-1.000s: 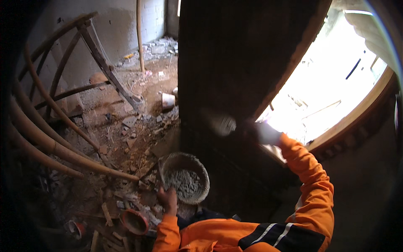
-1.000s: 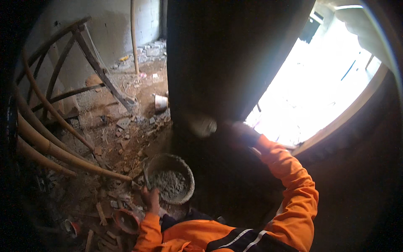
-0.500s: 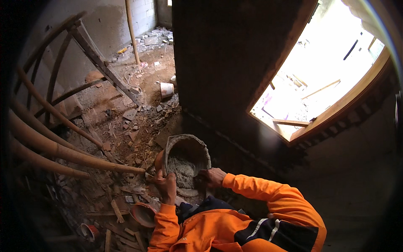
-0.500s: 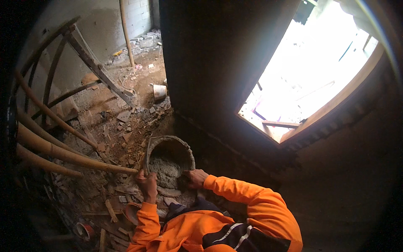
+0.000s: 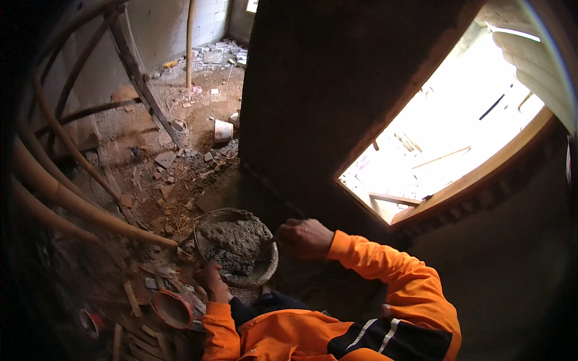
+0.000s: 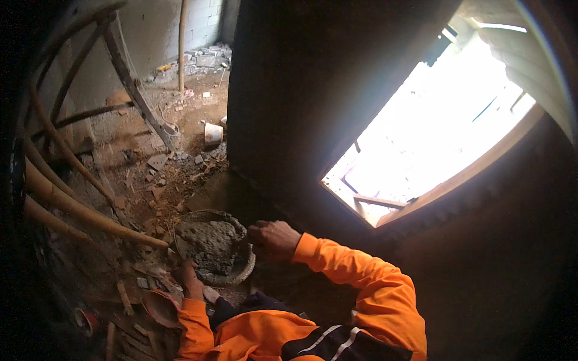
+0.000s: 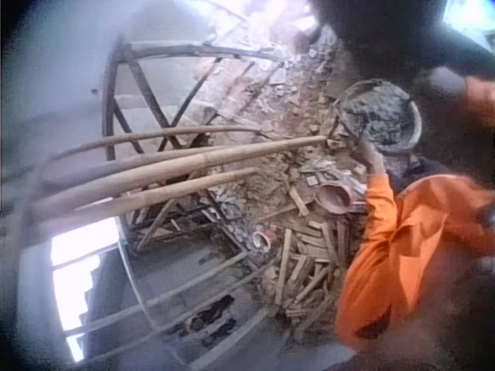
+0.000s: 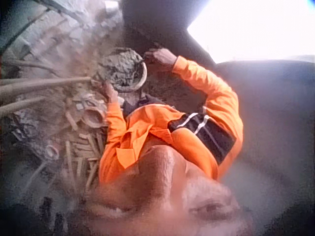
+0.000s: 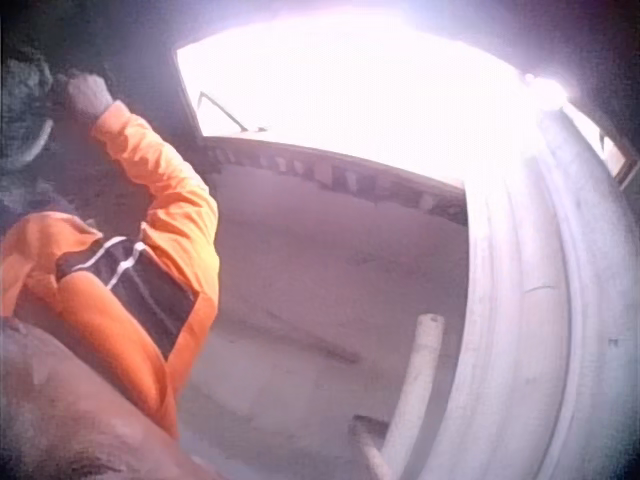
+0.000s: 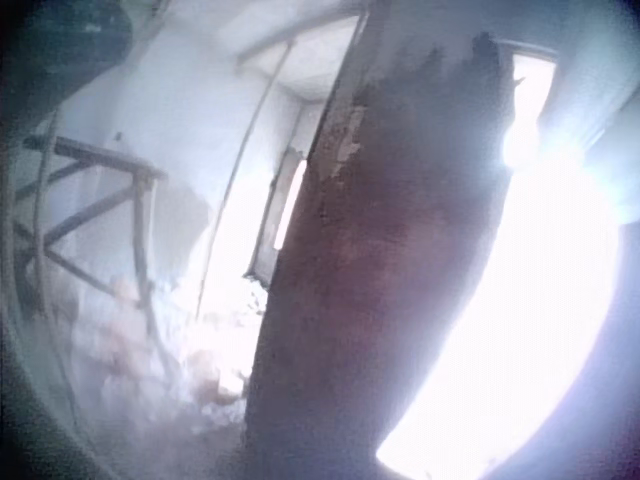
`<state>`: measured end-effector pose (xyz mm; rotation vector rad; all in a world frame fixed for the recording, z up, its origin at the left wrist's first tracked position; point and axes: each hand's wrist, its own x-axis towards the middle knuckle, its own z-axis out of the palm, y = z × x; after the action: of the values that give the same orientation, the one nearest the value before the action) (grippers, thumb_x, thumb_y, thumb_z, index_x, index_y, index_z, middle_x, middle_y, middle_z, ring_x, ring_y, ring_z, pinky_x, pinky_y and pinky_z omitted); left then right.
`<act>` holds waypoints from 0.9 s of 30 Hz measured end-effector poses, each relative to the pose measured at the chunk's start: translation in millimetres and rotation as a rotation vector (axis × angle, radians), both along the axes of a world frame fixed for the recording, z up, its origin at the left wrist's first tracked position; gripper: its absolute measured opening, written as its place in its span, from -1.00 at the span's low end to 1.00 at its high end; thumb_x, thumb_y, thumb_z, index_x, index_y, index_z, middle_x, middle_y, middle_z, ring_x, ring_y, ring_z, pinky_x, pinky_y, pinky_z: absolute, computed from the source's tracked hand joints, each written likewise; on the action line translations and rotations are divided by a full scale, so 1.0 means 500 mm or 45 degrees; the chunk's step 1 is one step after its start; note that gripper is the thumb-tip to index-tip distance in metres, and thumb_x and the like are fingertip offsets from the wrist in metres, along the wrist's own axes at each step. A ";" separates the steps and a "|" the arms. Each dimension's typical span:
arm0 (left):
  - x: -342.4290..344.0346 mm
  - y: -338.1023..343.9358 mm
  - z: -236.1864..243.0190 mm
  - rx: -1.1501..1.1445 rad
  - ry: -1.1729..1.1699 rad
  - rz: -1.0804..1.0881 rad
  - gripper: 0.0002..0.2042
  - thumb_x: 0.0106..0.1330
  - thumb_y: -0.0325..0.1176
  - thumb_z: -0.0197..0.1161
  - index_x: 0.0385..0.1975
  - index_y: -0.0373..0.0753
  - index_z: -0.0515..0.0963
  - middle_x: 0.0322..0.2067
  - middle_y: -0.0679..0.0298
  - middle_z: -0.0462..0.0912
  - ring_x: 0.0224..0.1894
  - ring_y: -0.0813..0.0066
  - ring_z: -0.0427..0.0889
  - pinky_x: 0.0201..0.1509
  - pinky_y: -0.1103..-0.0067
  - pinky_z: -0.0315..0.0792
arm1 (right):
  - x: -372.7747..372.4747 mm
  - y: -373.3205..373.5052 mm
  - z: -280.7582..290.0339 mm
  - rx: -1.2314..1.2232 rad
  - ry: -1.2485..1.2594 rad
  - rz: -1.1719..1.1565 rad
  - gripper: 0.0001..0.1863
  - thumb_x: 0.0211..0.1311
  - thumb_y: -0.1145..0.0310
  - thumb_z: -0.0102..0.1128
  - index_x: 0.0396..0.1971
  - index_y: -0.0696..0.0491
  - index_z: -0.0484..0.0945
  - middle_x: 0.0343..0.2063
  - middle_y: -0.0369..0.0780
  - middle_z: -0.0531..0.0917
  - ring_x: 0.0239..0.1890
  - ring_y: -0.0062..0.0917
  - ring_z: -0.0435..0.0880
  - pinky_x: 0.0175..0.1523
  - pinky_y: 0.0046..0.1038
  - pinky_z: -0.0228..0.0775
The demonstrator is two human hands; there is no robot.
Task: The person applies wet plaster to a wall and floor area using a trowel and a smoothing board, then uses a long level to flatten the surface.
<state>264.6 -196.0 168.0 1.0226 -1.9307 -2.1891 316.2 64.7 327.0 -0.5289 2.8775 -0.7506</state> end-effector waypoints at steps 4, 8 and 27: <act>0.034 -0.008 -0.005 0.117 0.037 -0.101 -0.75 -0.23 -0.63 0.06 -0.77 -0.19 0.11 -0.72 0.49 0.08 -0.66 0.60 0.05 -0.57 0.55 -0.02 | -0.076 0.101 0.086 -0.519 -0.627 0.032 -0.70 0.04 0.26 0.19 -0.20 0.02 0.51 -0.30 -0.19 0.61 -0.31 -0.44 0.62 -0.31 -0.43 0.48; 0.047 0.012 -0.007 0.079 0.020 0.004 -0.82 -0.23 -0.64 0.04 -0.71 -0.24 0.19 -0.67 0.46 0.16 -0.63 0.59 0.10 -0.56 0.57 0.04 | -0.208 0.273 0.188 -0.336 -0.840 -0.626 -0.73 0.06 0.28 0.14 -0.22 0.03 0.52 -0.32 -0.23 0.61 -0.33 -0.52 0.60 -0.35 -0.44 0.48; 0.046 0.098 0.125 -0.304 0.542 -0.773 -0.90 -0.10 -0.57 0.07 -0.68 -0.34 0.28 -0.72 0.38 0.20 -0.61 0.66 0.15 -0.54 0.59 0.16 | 0.028 0.043 -0.290 0.373 -0.322 0.021 -0.63 -0.07 0.30 0.11 -0.16 -0.01 0.50 -0.40 -0.12 0.58 -0.32 -0.20 0.59 -0.27 -0.29 0.46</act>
<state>287.8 -147.0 230.7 -0.0902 -2.3925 -2.0918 330.1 86.2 181.9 -0.3878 2.6752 -0.3518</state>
